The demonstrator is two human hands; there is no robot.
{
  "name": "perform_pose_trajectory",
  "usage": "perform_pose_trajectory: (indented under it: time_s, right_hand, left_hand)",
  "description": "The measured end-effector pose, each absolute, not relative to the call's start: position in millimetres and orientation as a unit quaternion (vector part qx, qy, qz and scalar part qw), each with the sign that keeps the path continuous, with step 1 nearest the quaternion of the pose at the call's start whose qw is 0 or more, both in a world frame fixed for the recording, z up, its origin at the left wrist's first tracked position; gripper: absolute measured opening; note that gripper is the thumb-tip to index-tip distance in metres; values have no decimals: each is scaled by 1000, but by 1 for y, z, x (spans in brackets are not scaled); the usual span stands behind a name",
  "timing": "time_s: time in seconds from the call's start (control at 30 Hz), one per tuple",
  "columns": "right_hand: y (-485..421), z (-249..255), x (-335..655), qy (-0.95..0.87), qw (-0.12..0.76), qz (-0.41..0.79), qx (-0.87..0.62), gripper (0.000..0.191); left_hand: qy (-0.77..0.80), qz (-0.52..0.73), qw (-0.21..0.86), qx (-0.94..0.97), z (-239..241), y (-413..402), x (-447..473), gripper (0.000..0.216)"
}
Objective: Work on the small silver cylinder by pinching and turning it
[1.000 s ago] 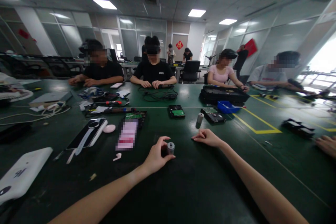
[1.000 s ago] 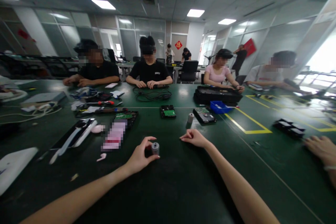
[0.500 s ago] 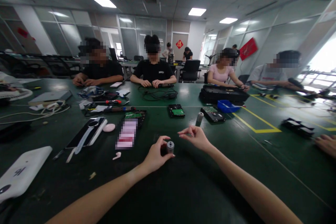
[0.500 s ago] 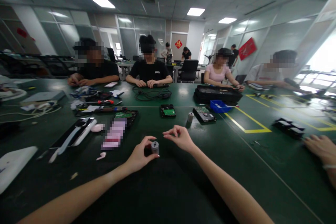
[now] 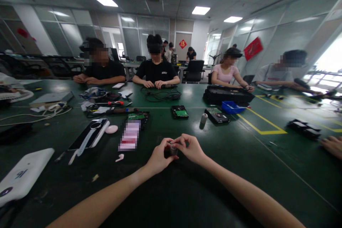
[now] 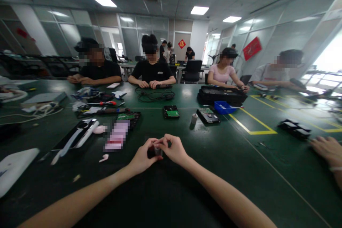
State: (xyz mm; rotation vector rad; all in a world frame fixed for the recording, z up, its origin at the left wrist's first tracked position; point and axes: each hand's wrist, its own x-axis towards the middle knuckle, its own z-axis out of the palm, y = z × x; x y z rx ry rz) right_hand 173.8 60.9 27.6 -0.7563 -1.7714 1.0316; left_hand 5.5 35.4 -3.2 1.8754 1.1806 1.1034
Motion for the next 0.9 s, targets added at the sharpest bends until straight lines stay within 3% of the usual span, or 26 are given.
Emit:
perform_pose_trajectory:
  time_s: [0.33, 0.57, 0.67, 0.83, 0.9]
  right_hand:
    - [61, 28, 175, -748, 426, 397, -318, 36]
    - [63, 16, 180, -683, 507, 391, -350, 28]
    - [62, 9, 185, -682, 492, 440, -317, 19]
    - [54, 3, 186, -770, 374, 437, -275, 54]
    - [52, 3, 184, -794, 353, 401, -290, 52]
  left_hand:
    - [436, 432, 336, 714, -4, 35, 4, 53]
    - [428, 433, 346, 714, -4, 35, 4, 55]
    - [429, 457, 306, 716, 0, 31, 1, 60]
    - [364, 496, 282, 736, 11, 24, -7, 54]
    - [346, 488, 300, 743, 14, 23, -8, 51]
